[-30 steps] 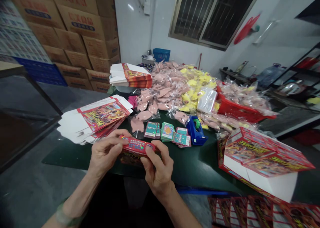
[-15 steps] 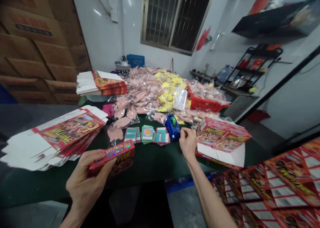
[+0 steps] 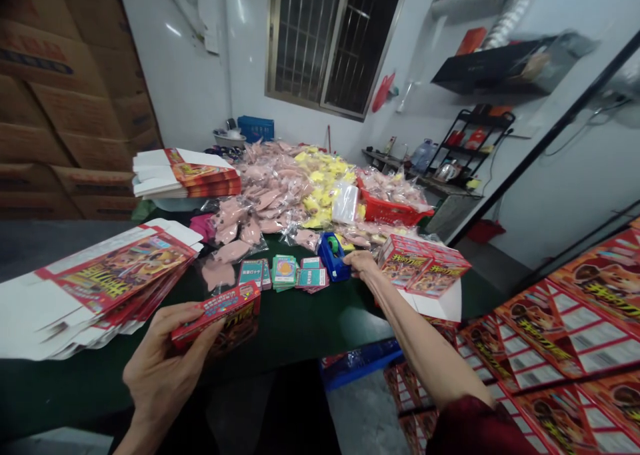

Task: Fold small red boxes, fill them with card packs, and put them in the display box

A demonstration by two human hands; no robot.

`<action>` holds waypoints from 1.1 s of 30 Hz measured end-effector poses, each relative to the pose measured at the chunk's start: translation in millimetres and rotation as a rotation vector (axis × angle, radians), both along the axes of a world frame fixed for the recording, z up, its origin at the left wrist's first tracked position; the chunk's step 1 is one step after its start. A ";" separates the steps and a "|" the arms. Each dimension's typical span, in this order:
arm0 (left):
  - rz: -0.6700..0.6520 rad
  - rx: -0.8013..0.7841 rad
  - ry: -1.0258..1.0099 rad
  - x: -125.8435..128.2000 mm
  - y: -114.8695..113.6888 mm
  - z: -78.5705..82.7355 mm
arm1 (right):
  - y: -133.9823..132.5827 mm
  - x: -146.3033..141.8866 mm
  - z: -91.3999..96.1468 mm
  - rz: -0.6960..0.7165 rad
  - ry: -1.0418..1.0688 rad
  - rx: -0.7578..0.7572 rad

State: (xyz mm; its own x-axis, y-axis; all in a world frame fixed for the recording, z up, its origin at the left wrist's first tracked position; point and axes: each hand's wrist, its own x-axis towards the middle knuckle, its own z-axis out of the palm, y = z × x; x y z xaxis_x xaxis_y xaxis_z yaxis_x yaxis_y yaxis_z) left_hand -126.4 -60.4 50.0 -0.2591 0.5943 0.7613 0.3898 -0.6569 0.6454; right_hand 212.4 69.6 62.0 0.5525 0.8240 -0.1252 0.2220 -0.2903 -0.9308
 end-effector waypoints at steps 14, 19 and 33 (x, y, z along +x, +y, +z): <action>0.004 -0.001 -0.017 0.4 -1.1 2.7 | -26.3 -12.2 -29.8 -0.174 0.204 0.136; 0.014 -0.009 -0.001 0.3 -2.3 4.7 | -28.0 -13.6 -53.4 -0.178 0.158 0.132; -0.059 -0.018 -0.053 2.1 -4.5 3.8 | -142.4 -144.0 18.6 0.337 0.026 0.393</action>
State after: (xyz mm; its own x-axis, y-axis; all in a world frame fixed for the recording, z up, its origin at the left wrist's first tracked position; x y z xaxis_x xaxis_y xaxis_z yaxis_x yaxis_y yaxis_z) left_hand -124.3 -65.0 53.8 -0.2630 0.6230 0.7367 0.3151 -0.6662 0.6759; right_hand 68.4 -72.9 80.6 0.2495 0.9431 0.2197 0.2180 0.1663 -0.9617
